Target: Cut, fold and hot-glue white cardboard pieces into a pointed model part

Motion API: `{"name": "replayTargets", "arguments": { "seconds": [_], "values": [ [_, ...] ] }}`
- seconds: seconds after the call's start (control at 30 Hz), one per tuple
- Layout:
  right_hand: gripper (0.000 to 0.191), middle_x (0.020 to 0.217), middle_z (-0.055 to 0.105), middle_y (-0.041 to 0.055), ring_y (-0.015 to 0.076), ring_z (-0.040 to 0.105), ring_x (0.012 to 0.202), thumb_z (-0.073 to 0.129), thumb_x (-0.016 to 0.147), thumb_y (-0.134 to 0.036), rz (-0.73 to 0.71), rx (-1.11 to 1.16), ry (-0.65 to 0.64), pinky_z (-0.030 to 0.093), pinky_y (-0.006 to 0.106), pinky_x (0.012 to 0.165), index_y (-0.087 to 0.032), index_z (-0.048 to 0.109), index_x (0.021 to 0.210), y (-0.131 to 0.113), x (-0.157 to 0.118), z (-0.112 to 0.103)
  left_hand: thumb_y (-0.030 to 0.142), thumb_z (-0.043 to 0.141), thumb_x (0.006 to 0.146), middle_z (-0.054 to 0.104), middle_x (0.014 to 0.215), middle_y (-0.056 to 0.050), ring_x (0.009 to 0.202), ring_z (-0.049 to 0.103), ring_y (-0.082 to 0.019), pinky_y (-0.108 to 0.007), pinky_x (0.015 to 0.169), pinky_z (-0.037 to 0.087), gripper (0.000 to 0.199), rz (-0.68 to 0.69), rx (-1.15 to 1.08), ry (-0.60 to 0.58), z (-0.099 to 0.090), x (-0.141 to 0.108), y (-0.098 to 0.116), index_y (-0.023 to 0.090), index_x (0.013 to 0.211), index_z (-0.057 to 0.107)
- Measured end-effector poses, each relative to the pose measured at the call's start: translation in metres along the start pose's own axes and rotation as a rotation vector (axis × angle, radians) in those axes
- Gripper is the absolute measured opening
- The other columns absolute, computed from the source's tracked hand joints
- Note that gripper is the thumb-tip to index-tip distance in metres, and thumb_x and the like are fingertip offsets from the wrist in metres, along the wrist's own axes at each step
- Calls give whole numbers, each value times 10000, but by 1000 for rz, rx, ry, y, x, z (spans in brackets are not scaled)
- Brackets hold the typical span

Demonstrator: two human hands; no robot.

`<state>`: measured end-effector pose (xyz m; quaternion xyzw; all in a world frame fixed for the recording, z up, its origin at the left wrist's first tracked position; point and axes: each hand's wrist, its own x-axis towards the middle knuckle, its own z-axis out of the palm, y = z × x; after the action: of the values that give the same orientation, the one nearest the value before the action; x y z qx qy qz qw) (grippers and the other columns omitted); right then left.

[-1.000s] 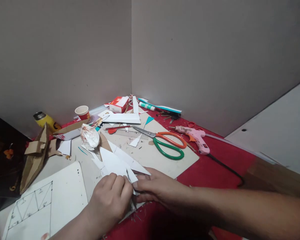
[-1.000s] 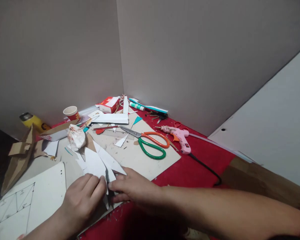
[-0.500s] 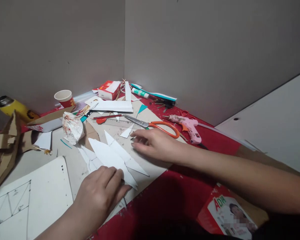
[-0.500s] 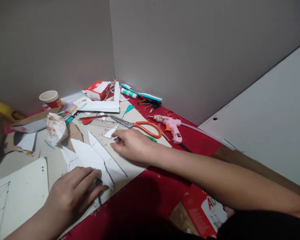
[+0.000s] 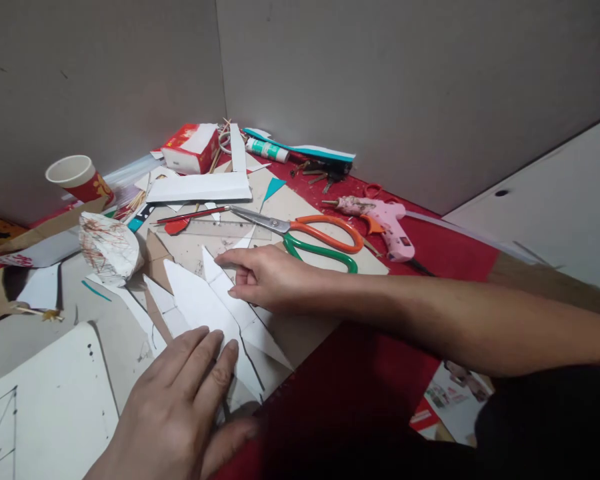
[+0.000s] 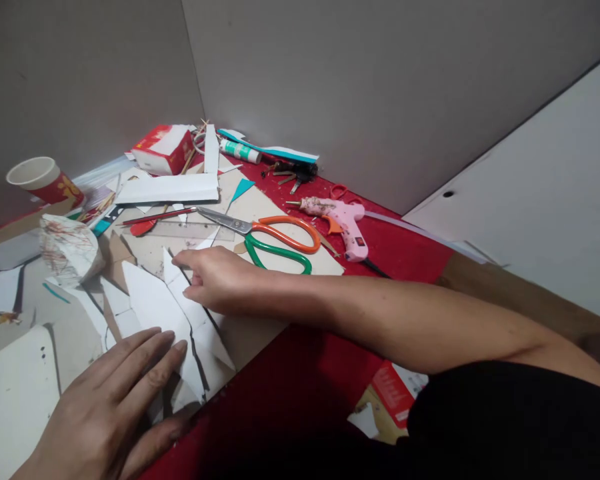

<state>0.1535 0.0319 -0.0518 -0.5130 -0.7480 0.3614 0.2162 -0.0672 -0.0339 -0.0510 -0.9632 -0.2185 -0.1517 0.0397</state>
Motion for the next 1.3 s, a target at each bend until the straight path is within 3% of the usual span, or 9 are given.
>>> {"name": "replayTargets", "arguments": {
  "seconds": [0.1, 0.33, 0.67, 0.8, 1.3],
  "values": [
    [502, 708, 623, -21, 112, 543, 634, 622, 755, -108, 6, 37, -1, 379, 224, 609, -126, 590, 1255, 2, 1, 0, 479, 526, 896, 699, 1136, -190, 1014, 661, -333, -457, 778, 583, 520, 32, 52, -42, -2, 3, 2, 48, 1160, 647],
    [517, 715, 620, -16, 120, 540, 658, 628, 754, -105, -33, 44, 53, 379, 234, 636, -106, 575, 1269, 6, -1, 2, 452, 537, 900, 680, 1192, -183, 1140, 617, -341, -420, 819, 593, 494, 114, 76, -63, -6, 6, 1, 26, 1121, 653],
    [526, 712, 604, -9, 130, 531, 683, 627, 772, -93, -68, 56, 65, 389, 244, 670, -102, 554, 1293, 8, -3, 4, 426, 580, 884, 662, 1225, -172, 1125, 631, -325, -428, 811, 598, 506, 90, 54, -63, -5, 4, 0, 16, 1176, 630],
    [515, 725, 603, -4, 134, 537, 693, 620, 782, -96, -96, 15, 75, 389, 246, 686, -102, 554, 1293, 6, -4, 3, 451, 554, 891, 648, 1248, -178, 1151, 612, -330, -432, 829, 589, 541, 94, 53, -121, -5, 7, -1, 9, 1197, 619],
    [468, 780, 618, 11, 150, 548, 740, 610, 802, -115, -123, -71, 25, 385, 248, 695, -101, 566, 1268, 5, -5, -2, 414, 619, 858, 612, 1311, -165, 1256, 528, -294, -401, 1030, 471, 563, 70, -36, -179, -6, 1, -9, 47, 1281, 561]
  ]
}}
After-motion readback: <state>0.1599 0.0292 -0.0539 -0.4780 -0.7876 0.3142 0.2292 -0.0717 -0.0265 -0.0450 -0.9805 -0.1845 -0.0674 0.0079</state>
